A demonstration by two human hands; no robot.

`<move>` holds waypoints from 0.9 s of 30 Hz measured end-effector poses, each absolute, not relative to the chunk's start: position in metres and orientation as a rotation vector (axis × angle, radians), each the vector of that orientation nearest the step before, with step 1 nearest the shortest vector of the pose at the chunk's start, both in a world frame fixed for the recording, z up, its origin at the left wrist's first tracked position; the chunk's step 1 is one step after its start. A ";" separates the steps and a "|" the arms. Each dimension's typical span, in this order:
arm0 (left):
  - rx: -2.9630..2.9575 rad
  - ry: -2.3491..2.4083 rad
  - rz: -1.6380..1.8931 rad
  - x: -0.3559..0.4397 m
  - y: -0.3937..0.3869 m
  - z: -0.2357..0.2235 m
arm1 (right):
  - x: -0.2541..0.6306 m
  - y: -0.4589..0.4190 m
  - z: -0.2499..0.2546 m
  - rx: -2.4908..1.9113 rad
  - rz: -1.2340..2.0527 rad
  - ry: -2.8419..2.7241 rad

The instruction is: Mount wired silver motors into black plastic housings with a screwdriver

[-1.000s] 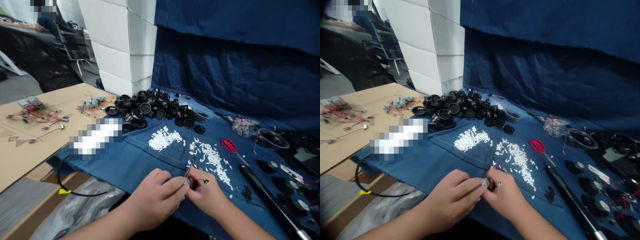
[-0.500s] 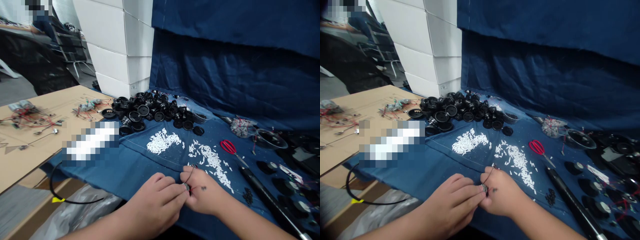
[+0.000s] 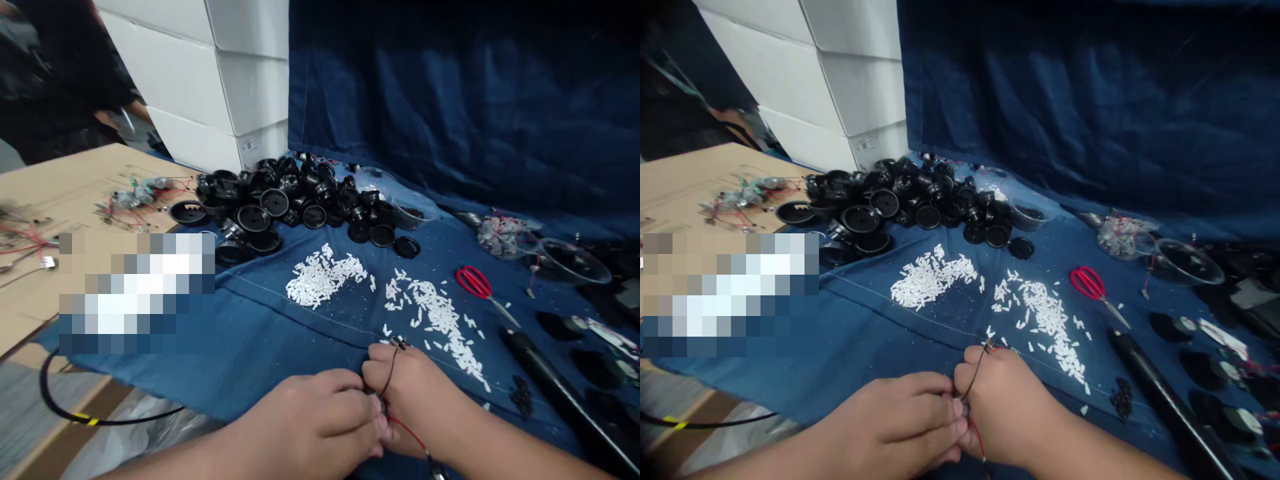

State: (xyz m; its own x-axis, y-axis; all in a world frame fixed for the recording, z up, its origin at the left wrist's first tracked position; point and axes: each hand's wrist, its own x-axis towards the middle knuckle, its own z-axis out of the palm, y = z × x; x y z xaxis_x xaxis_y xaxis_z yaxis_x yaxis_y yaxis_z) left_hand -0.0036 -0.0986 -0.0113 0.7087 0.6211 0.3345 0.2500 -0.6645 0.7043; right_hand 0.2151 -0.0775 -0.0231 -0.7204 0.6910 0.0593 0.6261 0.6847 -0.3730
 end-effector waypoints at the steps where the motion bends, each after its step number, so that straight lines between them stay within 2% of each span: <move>1: 2.186 0.692 0.709 -0.003 -0.099 -0.011 | 0.214 -0.079 -0.023 -1.065 0.439 -2.704; 7: 2.139 0.683 0.717 -0.001 -0.100 -0.012 | 0.209 -0.086 -0.017 -1.039 0.235 -2.681; 12: 2.353 0.645 0.816 -0.003 -0.097 -0.018 | 0.210 -0.084 -0.016 -1.302 0.492 -2.674; 17: 2.637 0.506 0.960 -0.008 -0.100 -0.021 | 0.211 -0.082 -0.009 -1.348 0.654 -2.587; 21: 2.727 0.776 0.857 -0.033 -0.072 0.007 | 0.209 -0.085 -0.001 -1.383 0.747 -2.311; 24: 2.704 1.287 0.886 -0.065 -0.026 0.038 | 0.211 -0.083 0.000 -1.386 0.852 -2.013; 27: 2.667 1.657 0.731 -0.092 0.015 0.052 | 0.216 -0.076 0.002 -1.351 1.069 -1.724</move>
State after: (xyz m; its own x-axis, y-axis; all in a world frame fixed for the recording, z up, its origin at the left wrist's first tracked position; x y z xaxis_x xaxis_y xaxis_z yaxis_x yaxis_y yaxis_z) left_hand -0.0918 0.0153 0.0515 0.3698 0.8304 0.4167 0.8678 -0.4689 0.1644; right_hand 0.2156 -0.0759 0.0021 -0.2206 0.9749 0.0300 0.4066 0.1198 -0.9057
